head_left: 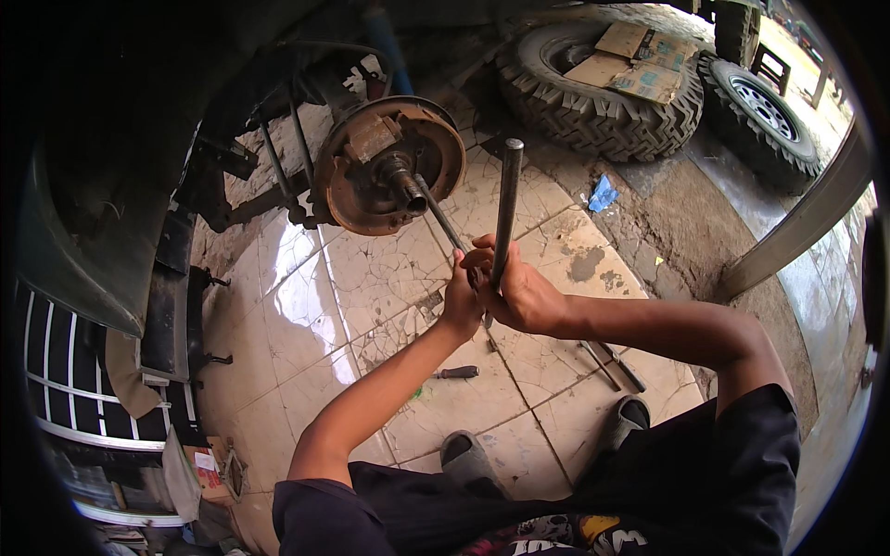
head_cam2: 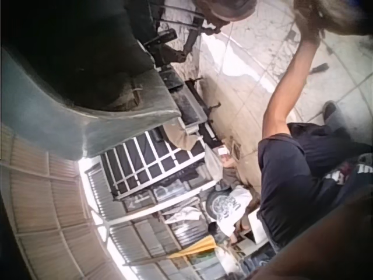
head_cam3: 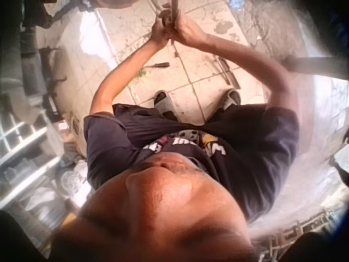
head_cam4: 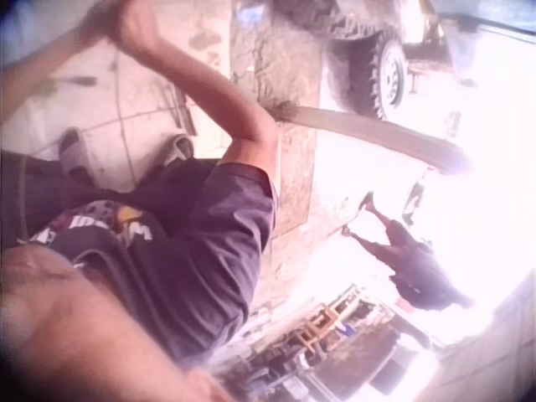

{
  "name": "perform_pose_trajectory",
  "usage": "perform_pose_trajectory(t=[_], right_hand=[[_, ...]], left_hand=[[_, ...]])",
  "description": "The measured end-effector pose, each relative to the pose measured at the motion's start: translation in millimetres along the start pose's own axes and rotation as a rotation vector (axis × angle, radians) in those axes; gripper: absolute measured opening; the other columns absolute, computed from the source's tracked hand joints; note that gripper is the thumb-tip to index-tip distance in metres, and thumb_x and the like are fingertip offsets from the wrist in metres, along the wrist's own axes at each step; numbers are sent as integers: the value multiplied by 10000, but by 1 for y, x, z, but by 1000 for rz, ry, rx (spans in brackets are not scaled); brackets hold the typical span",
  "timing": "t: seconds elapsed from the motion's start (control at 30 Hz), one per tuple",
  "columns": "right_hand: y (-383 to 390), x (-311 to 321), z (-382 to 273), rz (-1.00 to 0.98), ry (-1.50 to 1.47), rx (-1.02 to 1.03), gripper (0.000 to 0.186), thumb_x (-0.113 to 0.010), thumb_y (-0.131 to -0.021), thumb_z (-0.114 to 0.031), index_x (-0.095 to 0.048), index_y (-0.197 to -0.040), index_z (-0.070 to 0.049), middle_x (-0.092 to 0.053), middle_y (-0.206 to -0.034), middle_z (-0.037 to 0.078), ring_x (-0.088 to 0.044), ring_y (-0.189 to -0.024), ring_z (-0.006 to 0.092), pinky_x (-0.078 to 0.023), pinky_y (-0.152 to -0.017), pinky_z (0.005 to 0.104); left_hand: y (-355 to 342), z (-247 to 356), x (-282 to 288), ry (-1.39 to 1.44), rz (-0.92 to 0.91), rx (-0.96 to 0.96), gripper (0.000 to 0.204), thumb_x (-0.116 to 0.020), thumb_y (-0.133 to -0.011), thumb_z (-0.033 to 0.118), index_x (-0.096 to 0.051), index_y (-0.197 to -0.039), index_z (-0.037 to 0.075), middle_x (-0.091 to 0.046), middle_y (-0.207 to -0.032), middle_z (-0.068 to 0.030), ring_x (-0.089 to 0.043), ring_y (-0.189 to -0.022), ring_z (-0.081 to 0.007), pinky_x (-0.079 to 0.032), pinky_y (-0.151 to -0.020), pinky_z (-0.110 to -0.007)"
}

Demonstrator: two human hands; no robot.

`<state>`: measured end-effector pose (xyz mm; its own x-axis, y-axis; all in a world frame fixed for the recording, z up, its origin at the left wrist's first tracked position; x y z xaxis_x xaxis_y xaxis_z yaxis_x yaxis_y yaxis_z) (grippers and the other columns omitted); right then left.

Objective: The person uses a socket wrench and a metal bar to loosen bolts on a vehicle's brake drum assembly while sitting on the floor.

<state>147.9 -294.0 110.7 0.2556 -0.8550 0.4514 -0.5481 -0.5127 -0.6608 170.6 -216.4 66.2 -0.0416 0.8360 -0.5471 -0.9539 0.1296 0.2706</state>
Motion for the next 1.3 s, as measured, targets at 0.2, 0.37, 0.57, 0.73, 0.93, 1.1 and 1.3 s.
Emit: perform_pose_trajectory(t=[0.2, 0.37, 0.57, 0.73, 0.93, 1.1, 1.3], right_hand=[[-19, -27, -25, -406, 417, 74, 452, -509, -834, -141, -301, -1235, -166, -514, -889, 112, -609, -835, 299, -355, -962, 614], [-19, -50, -42, -577, 770, 195, 478, -534, -826, -166, -317, -1228, -304, -505, -879, 56, -609, -849, 246, -176, -946, 786], [-13, -15, -48, -350, 711, 197, 532, -618, -814, -259, -375, -1279, -169, -468, -1111, 119, -461, -1098, 273, -276, -1028, 511], [39, 29, -70, 15, 123, -363, 650, -724, -778, -347, -350, -1158, 24, -458, -1097, 206, -485, -1024, 315, -393, -847, 432], [57, -57, -9, 565, -1217, -1301, 666, -533, -869, -548, -346, -1211, -8, -549, -898, 147, -601, -877, 267, -488, -780, 374], [48, -65, 49, 1051, -1461, -1032, 347, -515, -936, -371, -461, -953, -28, -539, -782, 93, -525, -612, 145, -446, -539, 255], [29, -21, 15, 837, -617, -868, 261, -527, -946, -228, -539, -1089, -10, -485, -608, 20, -414, -465, 70, -329, -419, 233]], left_hand=[[-27, 34, 30, -44, -177, 312, 378, -338, -986, 382, -476, -1116, 56, -580, -937, -85, -589, -917, -230, -508, -847, -464], [-40, 51, 43, -242, -238, 241, 281, -401, -980, 277, -506, -1099, 46, -596, -991, -108, -609, -970, -245, -511, -862, -453], [-48, 47, 49, -294, -213, 141, 235, -420, -976, 245, -507, -1033, 34, -596, -988, -130, -626, -933, -238, -547, -786, -443], [-45, 48, 41, -269, -159, 179, 235, -365, -987, 216, -470, -1000, 6, -596, -937, -166, -639, -902, -308, -569, -761, -488], [-47, 45, 47, -266, -175, 227, 232, -404, -978, 225, -479, -1020, 9, -596, -959, -150, -628, -954, -310, -541, -837, -483], [-57, 50, 46, -318, -174, 370, 222, -361, -989, 183, -471, -1041, -3, -596, -1038, -196, -618, -983, -333, -520, -884, -470], [-58, 54, 33, -287, -87, 385, 263, -315, -998, 202, -464, -1030, -13, -594, -986, -173, -613, -959, -310, -503, -899, -473]])
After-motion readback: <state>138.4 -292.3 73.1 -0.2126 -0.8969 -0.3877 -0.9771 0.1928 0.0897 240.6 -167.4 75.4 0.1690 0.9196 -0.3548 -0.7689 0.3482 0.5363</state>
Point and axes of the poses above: each hand's wrist, its own y-axis away from the middle knuckle, its own x-axis out of the back of the hand, z = x × y, the point moved 7 cm from there along -y, towards the middle knuckle
